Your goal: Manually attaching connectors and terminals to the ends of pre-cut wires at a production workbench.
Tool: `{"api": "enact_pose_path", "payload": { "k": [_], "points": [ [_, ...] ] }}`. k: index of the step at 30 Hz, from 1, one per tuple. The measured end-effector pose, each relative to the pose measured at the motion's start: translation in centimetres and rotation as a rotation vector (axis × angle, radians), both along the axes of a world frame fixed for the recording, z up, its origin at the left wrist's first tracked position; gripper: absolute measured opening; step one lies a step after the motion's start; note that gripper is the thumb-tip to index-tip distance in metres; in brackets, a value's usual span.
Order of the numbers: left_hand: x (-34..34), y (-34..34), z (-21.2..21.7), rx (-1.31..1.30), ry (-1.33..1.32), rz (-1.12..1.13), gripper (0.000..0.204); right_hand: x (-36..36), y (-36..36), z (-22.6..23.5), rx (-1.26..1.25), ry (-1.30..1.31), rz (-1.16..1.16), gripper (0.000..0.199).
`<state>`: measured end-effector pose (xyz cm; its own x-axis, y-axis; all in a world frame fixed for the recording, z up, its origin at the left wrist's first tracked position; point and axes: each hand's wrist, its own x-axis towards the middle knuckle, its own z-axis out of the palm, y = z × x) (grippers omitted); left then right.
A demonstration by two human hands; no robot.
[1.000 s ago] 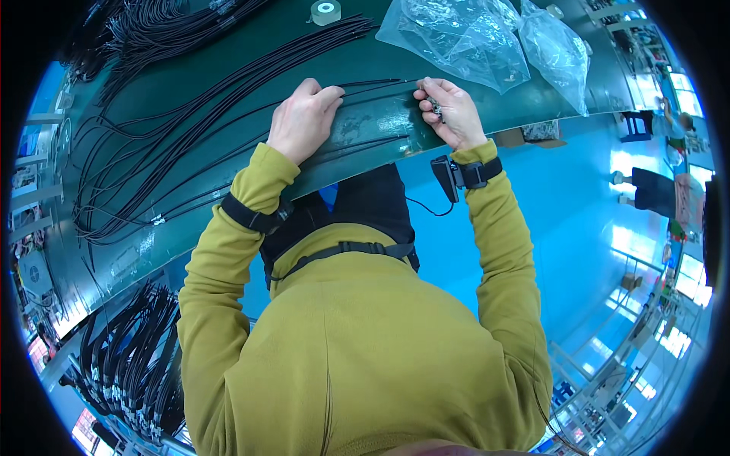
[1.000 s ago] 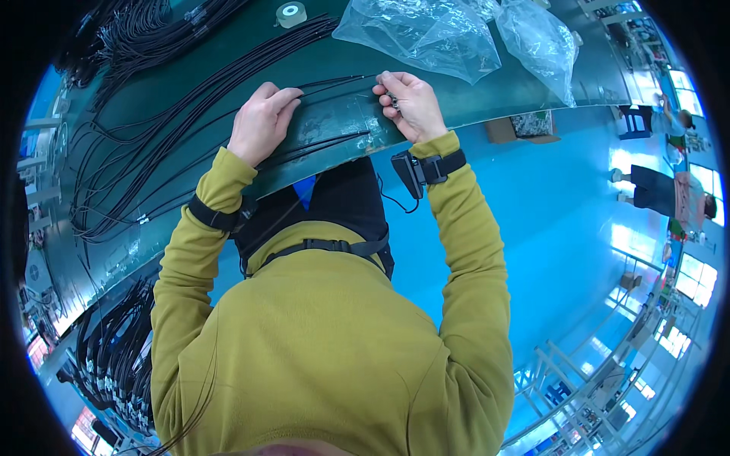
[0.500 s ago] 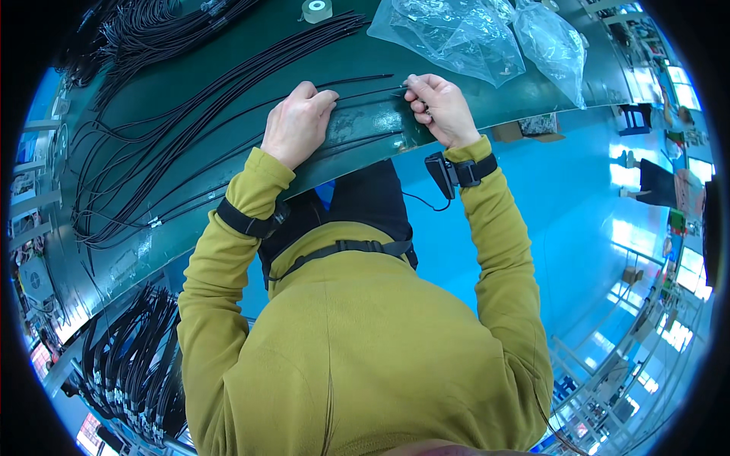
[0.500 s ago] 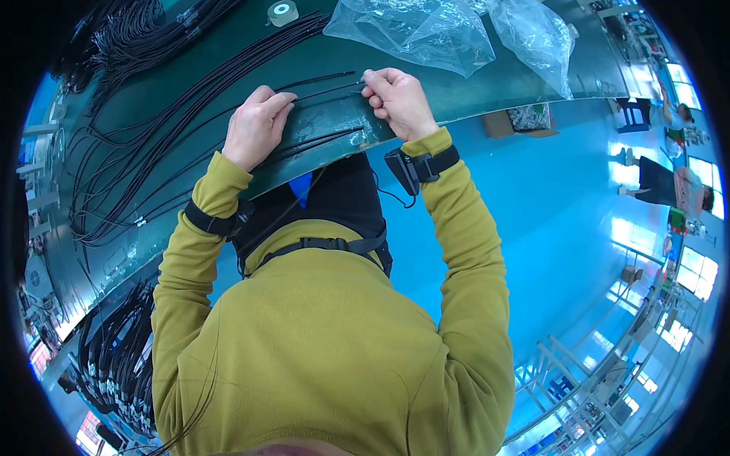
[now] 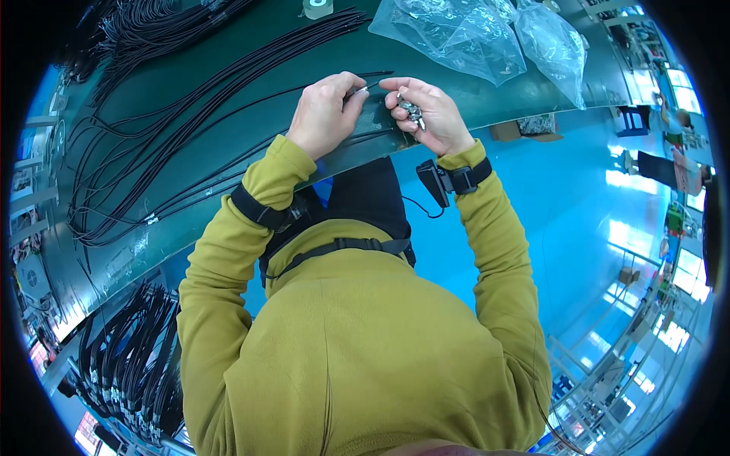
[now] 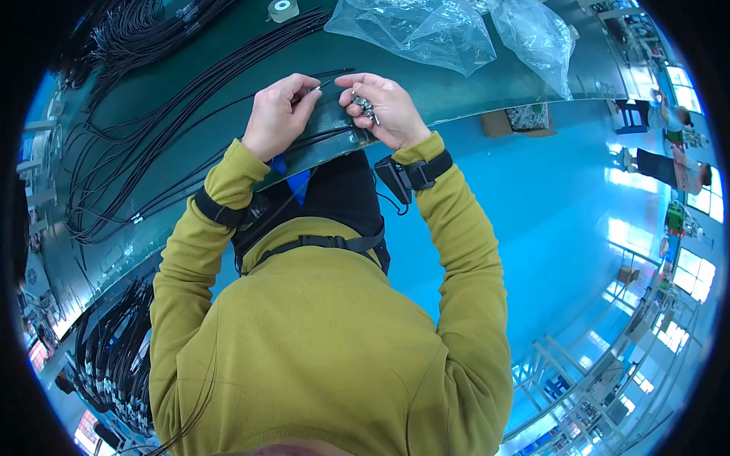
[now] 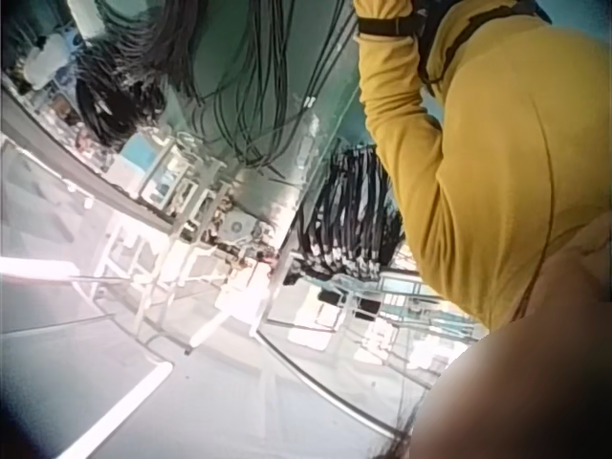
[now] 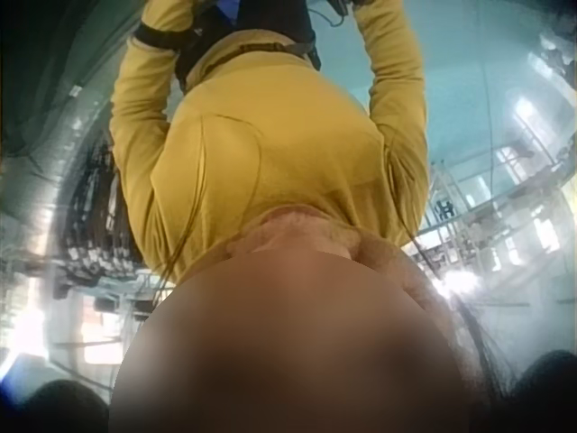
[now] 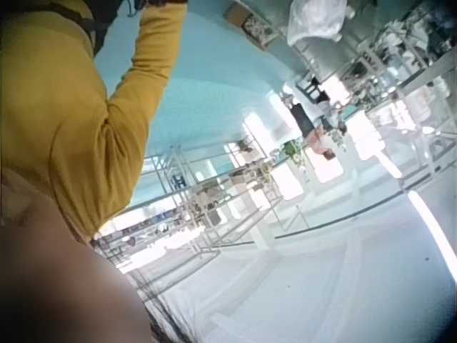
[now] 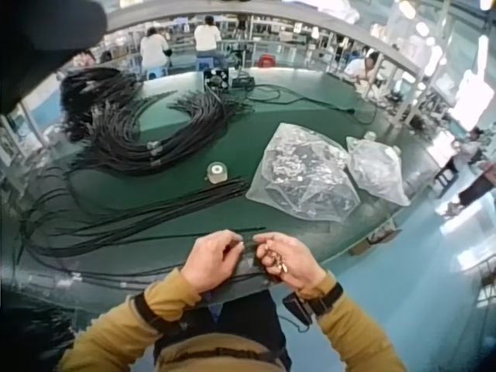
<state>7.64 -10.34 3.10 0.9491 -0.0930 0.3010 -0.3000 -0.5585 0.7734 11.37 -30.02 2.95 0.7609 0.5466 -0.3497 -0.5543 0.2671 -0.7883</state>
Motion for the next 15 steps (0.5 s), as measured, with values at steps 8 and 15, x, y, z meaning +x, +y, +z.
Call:
{"api": "enact_pose_path", "payload": {
  "k": [8,15],
  "points": [
    [-0.31,0.28,-0.07,0.024,-0.07,-0.05,0.007,-0.15,0.21,-0.89,0.041,0.041,-0.018,0.021],
    [-0.38,0.46,-0.31,0.066,-0.14,-0.085,0.006,-0.33,0.22,-0.82,0.002,0.003,0.034,0.026]
  ]
}}
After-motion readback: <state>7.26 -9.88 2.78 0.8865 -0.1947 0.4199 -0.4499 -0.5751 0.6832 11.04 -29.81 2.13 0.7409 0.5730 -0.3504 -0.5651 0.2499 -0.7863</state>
